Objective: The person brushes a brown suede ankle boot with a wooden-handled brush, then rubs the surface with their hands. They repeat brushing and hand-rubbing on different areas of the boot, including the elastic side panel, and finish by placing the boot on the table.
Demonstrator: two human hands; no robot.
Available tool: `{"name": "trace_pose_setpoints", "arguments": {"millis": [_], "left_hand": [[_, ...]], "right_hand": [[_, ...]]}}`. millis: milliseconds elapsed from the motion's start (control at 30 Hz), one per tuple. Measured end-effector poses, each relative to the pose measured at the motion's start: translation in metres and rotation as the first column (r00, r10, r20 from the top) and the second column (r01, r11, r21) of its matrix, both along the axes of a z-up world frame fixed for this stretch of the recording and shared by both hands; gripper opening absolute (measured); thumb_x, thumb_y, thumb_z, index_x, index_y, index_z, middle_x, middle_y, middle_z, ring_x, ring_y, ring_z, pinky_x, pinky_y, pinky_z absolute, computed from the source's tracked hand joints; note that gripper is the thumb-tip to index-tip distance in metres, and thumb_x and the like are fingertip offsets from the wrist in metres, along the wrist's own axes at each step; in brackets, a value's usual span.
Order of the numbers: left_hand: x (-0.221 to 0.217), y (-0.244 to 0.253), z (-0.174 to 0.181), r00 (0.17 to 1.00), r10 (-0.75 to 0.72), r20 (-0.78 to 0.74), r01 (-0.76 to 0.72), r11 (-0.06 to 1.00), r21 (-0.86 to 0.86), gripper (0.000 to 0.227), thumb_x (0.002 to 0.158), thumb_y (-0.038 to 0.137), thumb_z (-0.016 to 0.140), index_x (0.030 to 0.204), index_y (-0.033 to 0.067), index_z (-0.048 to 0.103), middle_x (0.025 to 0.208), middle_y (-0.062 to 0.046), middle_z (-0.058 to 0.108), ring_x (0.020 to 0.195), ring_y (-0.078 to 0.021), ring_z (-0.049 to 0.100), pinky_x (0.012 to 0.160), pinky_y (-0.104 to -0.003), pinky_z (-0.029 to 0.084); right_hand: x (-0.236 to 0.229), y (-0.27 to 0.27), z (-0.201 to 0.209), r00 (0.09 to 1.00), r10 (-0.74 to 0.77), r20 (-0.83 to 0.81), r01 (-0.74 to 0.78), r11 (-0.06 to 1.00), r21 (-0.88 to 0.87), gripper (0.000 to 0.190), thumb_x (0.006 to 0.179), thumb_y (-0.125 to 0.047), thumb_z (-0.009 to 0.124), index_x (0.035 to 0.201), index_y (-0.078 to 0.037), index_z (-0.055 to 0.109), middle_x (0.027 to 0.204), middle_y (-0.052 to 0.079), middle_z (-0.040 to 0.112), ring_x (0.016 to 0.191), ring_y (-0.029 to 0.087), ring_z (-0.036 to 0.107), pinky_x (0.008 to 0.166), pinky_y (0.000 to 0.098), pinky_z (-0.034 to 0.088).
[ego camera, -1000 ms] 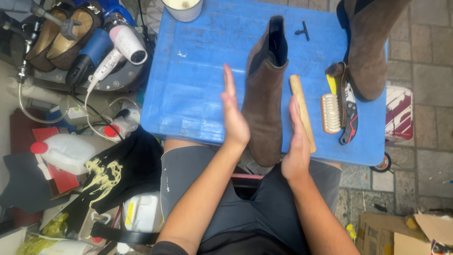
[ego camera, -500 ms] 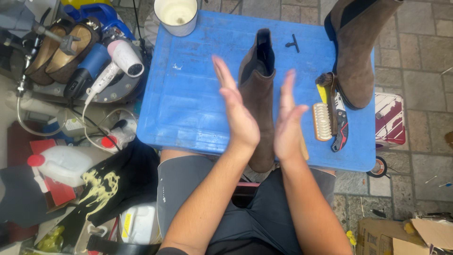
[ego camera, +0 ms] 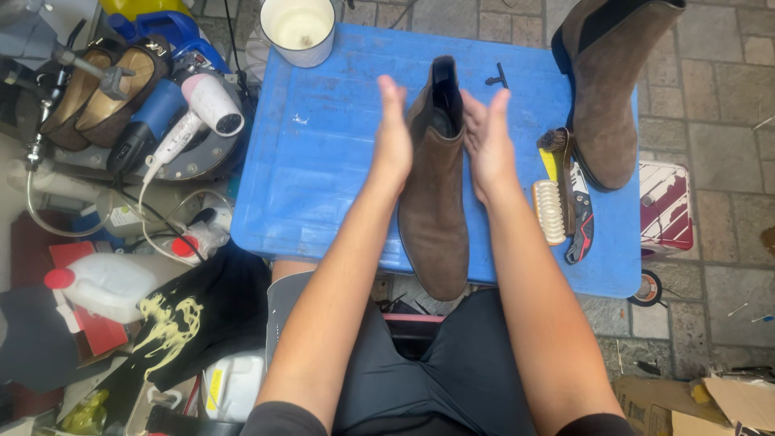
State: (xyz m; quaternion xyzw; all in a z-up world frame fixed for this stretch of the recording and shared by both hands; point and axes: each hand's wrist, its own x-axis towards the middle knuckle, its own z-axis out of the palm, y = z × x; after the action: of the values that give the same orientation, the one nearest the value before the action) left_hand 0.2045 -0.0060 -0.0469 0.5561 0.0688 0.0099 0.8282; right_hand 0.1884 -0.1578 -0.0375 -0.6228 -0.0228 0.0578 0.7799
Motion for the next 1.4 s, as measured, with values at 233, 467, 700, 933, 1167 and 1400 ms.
{"name": "trace_pose_setpoints", "arguments": {"millis": [233,467,700,933,1167,1400], "left_hand": [[-0.001,-0.012,0.02,0.956,-0.141,0.256,0.127,0.989,0.07,0.107,0.097,0.08,0.021,0.16,-0.0055,0.033,0.167,-0.027,0.033,0.158,-0.0344,0.027,0.129,-0.042,0.019],[-0.027,-0.012,0.048,0.795,-0.019,0.607,-0.104,0.98,0.167,0.076,0.116,0.06,0.024,0.154,-0.0027,0.047,0.161,-0.019,0.047,0.156,-0.0295,0.039,0.132,-0.039,0.031],[-0.038,0.011,0.043,0.855,0.052,0.515,0.067,0.975,-0.211,0.068,0.115,0.048,0.032,0.153,-0.0059,0.048,0.154,-0.019,0.057,0.148,-0.0331,0.053,0.128,-0.043,0.042],[-0.071,0.066,0.008,0.929,0.052,0.366,-0.124,0.977,0.176,0.062,0.114,0.046,0.038,0.145,-0.0052,0.053,0.15,-0.024,0.059,0.14,-0.0356,0.058,0.117,-0.047,0.048],[-0.029,0.065,-0.035,0.987,-0.113,0.115,0.086,0.972,0.217,0.09,0.101,0.07,0.025,0.163,0.0062,0.02,0.165,-0.023,0.035,0.153,-0.0342,0.034,0.121,-0.05,0.029],[0.001,0.053,-0.036,0.961,-0.259,0.095,0.248,0.963,0.109,0.102,0.093,0.08,0.017,0.166,0.0095,0.009,0.165,-0.021,0.034,0.153,-0.0334,0.029,0.122,-0.048,0.023]], "right_hand": [[-0.001,0.023,0.009,0.959,-0.016,0.281,0.021,1.0,-0.012,0.08,0.111,-0.061,0.029,0.15,0.005,0.053,0.143,0.016,0.062,0.131,0.021,0.058,0.114,0.035,0.045],[-0.024,0.031,0.032,0.731,-0.161,0.663,0.372,0.909,-0.19,0.048,0.114,-0.028,0.055,0.149,0.004,0.053,0.151,0.018,0.06,0.142,0.024,0.058,0.122,0.0341,0.045],[-0.048,0.035,0.028,0.748,-0.202,0.632,0.149,0.979,0.138,0.039,0.116,-0.003,0.046,0.154,0.002,0.046,0.162,0.018,0.044,0.151,0.03,0.047,0.13,0.0415,0.038],[-0.157,0.021,0.049,0.907,0.071,0.415,0.243,0.716,-0.654,0.105,0.076,-0.022,0.086,0.156,0.007,0.024,0.16,0.026,0.037,0.151,0.041,0.037,0.123,0.05,0.029],[-0.211,0.039,0.016,0.9,-0.005,0.436,0.403,0.392,-0.827,0.143,0.057,-0.028,0.099,0.154,0.011,0.0,0.158,0.035,0.025,0.135,0.049,0.039,0.114,0.0521,0.031],[-0.218,0.015,-0.015,0.877,-0.087,0.472,0.42,0.615,-0.668,0.14,0.069,-0.011,0.094,0.158,0.005,-0.012,0.161,0.032,0.027,0.137,0.035,0.05,0.116,0.0462,0.039]]}}
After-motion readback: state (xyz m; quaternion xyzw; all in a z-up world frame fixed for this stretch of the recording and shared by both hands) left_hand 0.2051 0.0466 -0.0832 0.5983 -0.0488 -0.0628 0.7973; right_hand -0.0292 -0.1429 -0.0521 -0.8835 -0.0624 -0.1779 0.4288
